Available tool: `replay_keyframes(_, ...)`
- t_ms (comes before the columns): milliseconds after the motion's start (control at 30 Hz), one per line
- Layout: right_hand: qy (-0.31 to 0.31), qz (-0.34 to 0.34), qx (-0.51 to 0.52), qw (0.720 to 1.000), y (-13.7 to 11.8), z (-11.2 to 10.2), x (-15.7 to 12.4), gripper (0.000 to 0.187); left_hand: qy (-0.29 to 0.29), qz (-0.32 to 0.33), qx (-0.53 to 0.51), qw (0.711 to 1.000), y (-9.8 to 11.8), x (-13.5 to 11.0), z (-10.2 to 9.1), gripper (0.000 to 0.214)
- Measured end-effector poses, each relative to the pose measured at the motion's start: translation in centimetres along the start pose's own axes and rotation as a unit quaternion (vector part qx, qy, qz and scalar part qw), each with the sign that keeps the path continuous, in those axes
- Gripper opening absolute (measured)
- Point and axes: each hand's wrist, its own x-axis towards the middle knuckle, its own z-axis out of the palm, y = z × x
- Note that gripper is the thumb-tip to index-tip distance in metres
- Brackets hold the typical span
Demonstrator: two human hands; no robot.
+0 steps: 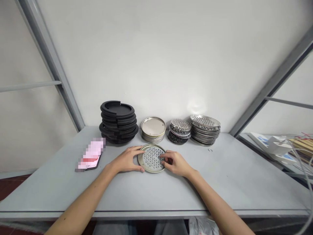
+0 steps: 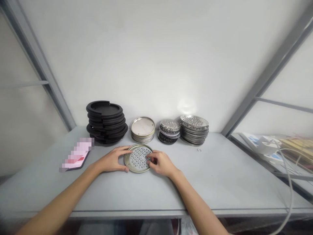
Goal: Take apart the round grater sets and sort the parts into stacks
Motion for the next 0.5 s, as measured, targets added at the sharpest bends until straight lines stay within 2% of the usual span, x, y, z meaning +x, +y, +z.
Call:
replay_keyframes(233,0.013,-0.017,0.008,1.000,-0.36,0.07,-0.10,0.024,0.016,-0.001,0.005,1.000,-0.11,0.03,0.41,0.088)
replay_keyframes(500,0.017,0.002,0.018,1.000,-0.39,0.25,-0.04,0.023,0.019,0.001,0.010,1.000,0.05,-0.01,0.47,0.087)
